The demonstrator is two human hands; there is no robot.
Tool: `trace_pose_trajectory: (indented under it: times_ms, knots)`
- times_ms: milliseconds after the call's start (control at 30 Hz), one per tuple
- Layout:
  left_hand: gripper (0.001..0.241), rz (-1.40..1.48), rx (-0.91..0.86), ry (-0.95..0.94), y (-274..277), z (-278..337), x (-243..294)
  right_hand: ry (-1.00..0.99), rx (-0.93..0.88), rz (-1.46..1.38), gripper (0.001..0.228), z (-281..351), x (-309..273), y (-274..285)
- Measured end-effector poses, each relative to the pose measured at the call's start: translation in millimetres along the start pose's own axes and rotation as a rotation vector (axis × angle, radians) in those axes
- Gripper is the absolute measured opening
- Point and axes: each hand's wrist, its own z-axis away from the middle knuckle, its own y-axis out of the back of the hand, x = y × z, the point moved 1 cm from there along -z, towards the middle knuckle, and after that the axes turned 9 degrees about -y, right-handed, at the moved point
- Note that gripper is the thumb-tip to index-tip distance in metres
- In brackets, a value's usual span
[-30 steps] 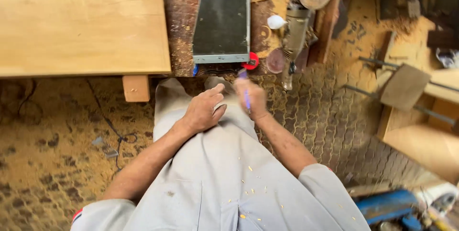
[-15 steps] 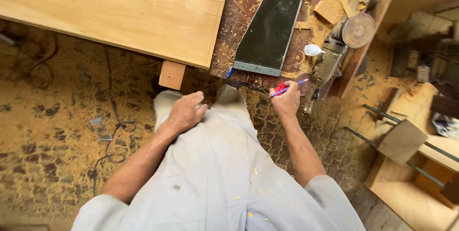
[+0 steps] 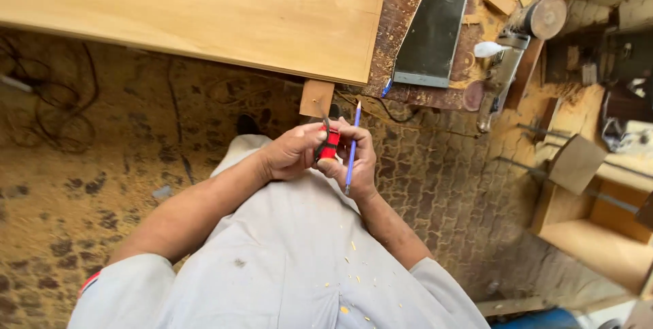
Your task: The person measures a wooden board with a tape measure and marks it with a pencil, then uses a corded electric drill to bore holes at the marked points on the board. They reposition the board and continue drilling additional holes along the marked line.
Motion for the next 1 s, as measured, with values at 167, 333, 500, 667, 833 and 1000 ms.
trace_pose_trajectory:
  times_ms: [167,333,500,667,833,1000]
  knots:
    - [0.041,-0.968,-0.004,-0.218,29.9,6.1,22.9,0.045,0.140,0.240,0.062,12.5,6.3,-8.7]
    - [0.037,-1.890,-0.315,-0.415,26.0,-11.0,43.7,-0.527,0.229,-0.163,0.036,4.1,35.5,8.8]
    - [0.038,-1.019,-0.014,0.126,31.6,-31.5,68.4,-0.340,0.114,-0.039,0.011,-23.8,57.8,-0.8]
    - [0.047,-1.268,-0.331,0.203,-1.0,-45.6,90.4,-0.398,0.113,-0.363,0.007,-27.7,52.4,-8.2]
    - [0.033,-1.152,-0.474,0.384,4.2,-65.7,104.3,-0.457,0.180,-0.703,0.016,-22.5,55.1,-32.0]
    - [0.033,-1.876,-0.779,1.114,-18.4,-140.5,152.4,-0.254,0.420,-0.443,0.023,-40.8,65.0,-44.6]
